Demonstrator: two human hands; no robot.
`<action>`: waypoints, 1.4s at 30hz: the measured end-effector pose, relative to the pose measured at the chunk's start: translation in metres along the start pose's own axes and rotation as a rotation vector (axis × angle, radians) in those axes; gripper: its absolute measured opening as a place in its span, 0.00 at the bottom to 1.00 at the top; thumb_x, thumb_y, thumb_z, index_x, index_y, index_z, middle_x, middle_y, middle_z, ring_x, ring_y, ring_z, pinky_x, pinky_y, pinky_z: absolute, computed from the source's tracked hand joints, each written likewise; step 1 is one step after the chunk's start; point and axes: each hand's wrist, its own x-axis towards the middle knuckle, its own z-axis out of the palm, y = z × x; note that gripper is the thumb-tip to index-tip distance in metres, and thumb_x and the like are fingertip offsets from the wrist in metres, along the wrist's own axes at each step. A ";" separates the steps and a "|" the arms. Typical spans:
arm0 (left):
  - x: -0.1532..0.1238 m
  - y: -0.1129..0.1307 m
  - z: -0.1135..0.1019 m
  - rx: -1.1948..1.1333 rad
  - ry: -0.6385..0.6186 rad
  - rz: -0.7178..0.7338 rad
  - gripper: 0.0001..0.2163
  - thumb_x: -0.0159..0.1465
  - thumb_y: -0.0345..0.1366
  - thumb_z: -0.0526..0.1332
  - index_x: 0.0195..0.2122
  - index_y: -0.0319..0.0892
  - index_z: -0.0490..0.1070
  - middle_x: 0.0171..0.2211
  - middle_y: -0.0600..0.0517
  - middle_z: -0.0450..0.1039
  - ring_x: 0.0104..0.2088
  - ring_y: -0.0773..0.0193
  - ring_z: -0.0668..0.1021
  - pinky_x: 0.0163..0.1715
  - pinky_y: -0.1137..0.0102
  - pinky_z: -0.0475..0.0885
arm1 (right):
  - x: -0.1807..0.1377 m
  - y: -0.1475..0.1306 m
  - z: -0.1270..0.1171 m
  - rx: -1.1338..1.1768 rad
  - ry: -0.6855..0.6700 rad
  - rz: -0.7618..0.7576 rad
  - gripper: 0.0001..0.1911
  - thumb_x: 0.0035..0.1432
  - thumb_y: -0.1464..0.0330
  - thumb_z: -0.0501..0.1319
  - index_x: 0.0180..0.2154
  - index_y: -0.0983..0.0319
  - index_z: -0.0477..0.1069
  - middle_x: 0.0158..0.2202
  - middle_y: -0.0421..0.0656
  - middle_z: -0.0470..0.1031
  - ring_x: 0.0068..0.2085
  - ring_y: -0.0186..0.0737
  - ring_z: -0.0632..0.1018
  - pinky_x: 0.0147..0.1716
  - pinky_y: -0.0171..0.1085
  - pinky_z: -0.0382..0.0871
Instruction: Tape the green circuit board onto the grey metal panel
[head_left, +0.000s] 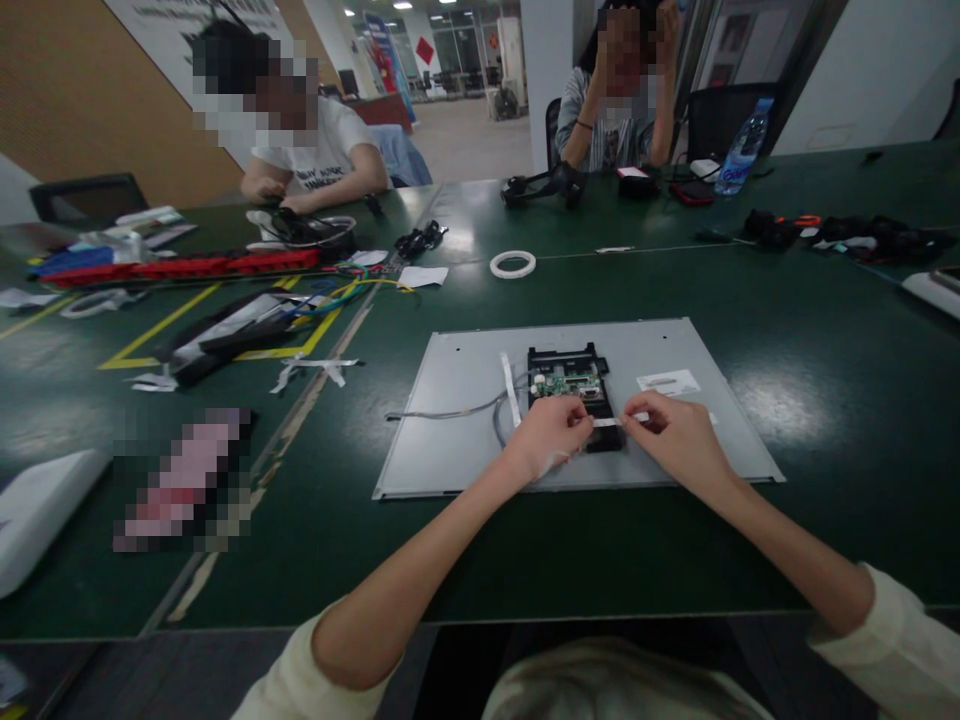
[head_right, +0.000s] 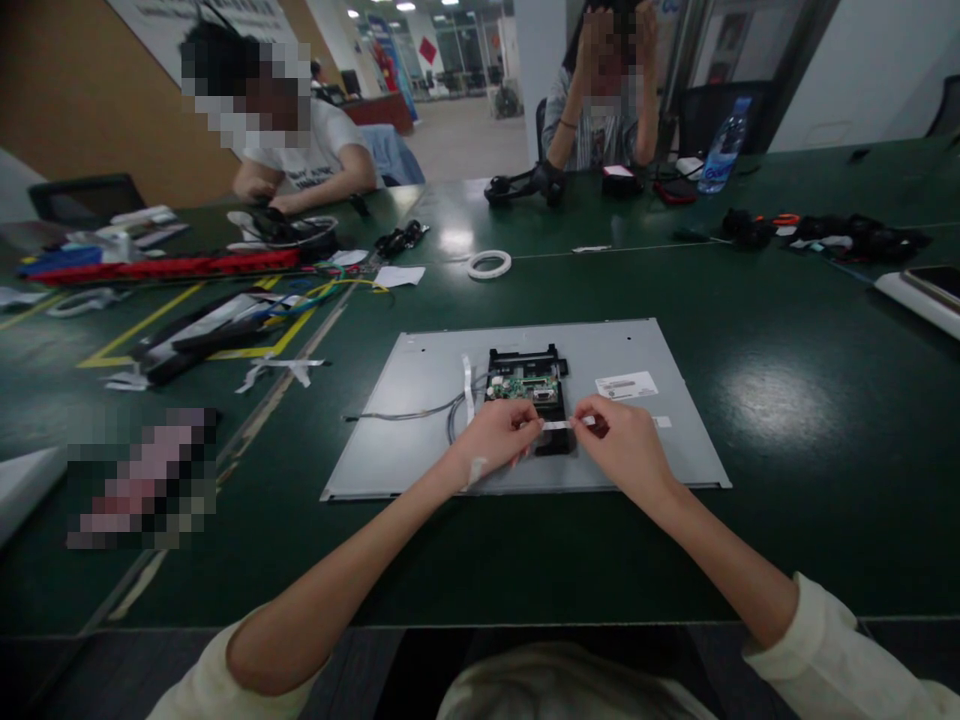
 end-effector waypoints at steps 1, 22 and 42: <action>0.000 0.000 0.000 -0.002 0.006 -0.001 0.11 0.61 0.37 0.53 0.24 0.40 0.66 0.16 0.56 0.68 0.15 0.71 0.69 0.20 0.75 0.62 | 0.000 0.000 0.000 0.004 0.003 0.000 0.06 0.53 0.65 0.59 0.31 0.59 0.72 0.26 0.38 0.75 0.25 0.34 0.73 0.26 0.33 0.64; -0.003 0.007 0.002 0.322 0.077 0.036 0.09 0.60 0.37 0.56 0.28 0.40 0.71 0.25 0.50 0.73 0.27 0.63 0.73 0.25 0.72 0.62 | -0.003 -0.002 0.000 -0.140 -0.050 -0.047 0.05 0.56 0.66 0.56 0.34 0.58 0.70 0.29 0.39 0.74 0.30 0.37 0.74 0.31 0.35 0.64; -0.002 0.006 0.006 0.388 0.099 -0.008 0.08 0.60 0.38 0.57 0.27 0.41 0.70 0.26 0.52 0.72 0.27 0.65 0.73 0.24 0.73 0.62 | -0.003 0.001 0.005 -0.314 -0.068 -0.116 0.04 0.57 0.68 0.56 0.34 0.59 0.69 0.31 0.40 0.70 0.35 0.39 0.70 0.34 0.36 0.60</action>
